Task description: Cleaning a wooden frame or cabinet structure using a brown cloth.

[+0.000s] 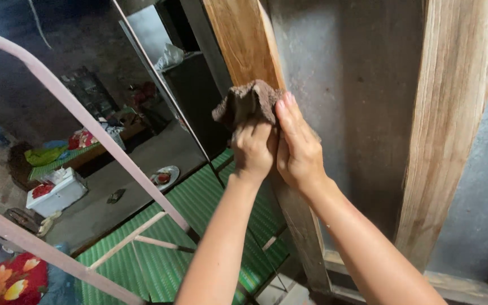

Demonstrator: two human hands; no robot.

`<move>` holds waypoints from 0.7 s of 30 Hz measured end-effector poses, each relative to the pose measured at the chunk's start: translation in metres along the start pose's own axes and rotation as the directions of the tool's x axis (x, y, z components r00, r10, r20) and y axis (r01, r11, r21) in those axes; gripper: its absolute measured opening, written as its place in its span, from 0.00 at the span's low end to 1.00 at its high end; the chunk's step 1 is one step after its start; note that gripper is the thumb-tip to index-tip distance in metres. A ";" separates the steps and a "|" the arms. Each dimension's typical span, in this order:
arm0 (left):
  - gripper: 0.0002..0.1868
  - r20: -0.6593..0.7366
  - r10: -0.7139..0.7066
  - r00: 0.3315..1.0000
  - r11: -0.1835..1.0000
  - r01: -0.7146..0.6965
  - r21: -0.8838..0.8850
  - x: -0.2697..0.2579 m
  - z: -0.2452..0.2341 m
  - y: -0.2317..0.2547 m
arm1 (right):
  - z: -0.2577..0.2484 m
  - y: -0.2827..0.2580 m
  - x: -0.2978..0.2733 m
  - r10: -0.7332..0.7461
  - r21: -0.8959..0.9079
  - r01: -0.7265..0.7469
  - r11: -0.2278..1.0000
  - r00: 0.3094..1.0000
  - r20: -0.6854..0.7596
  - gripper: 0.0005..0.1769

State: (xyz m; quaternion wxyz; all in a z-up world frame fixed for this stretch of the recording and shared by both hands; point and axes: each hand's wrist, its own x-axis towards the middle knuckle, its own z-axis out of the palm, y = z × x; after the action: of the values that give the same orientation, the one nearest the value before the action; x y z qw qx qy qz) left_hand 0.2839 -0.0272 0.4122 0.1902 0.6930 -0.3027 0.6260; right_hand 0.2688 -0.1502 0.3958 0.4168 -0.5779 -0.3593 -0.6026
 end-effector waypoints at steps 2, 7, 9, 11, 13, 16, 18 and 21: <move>0.04 -0.002 -0.005 1.000 1.000 0.005 -0.002 -0.023 0.007 0.000 | -0.002 0.000 -0.020 0.032 -0.033 -0.032 0.999 0.999 0.005 0.27; 0.03 0.002 -0.031 1.000 0.999 0.031 -0.021 -0.070 0.018 0.009 | -0.010 0.003 -0.067 0.096 -0.066 -0.095 0.993 0.995 0.010 0.25; 0.04 -0.027 -0.016 1.000 0.999 0.015 -0.044 -0.085 0.018 0.018 | -0.012 0.005 -0.089 0.109 -0.050 -0.110 0.993 0.994 -0.004 0.24; 0.05 0.003 -0.035 0.999 0.998 0.035 -0.058 -0.102 0.017 0.026 | -0.015 0.006 -0.110 0.131 -0.054 -0.131 0.990 0.991 -0.005 0.23; 0.06 0.031 -0.054 0.998 0.996 0.056 -0.072 -0.124 0.018 0.030 | -0.017 0.006 -0.133 0.151 -0.058 -0.151 0.987 0.989 -0.006 0.23; 0.05 0.098 -0.109 0.989 0.992 0.114 -0.046 -0.161 0.022 0.034 | -0.021 0.007 -0.170 0.204 -0.078 -0.203 0.976 0.979 0.009 0.22; 0.05 0.143 -0.135 0.980 0.990 0.140 -0.028 -0.180 0.022 0.040 | -0.024 0.007 -0.193 0.242 -0.086 -0.240 0.967 0.970 0.020 0.23; 0.07 0.135 -0.142 0.981 0.988 0.149 -0.044 -0.191 0.017 0.054 | -0.033 -0.002 -0.208 0.278 -0.117 -0.272 0.955 0.960 0.031 0.23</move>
State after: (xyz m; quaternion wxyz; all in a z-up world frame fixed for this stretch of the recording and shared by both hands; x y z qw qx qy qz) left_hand 0.2551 -0.0435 0.2158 0.2336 0.7477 -0.2798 0.5551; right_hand 0.2511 -0.1613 0.1859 0.4550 -0.6588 -0.2510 -0.5441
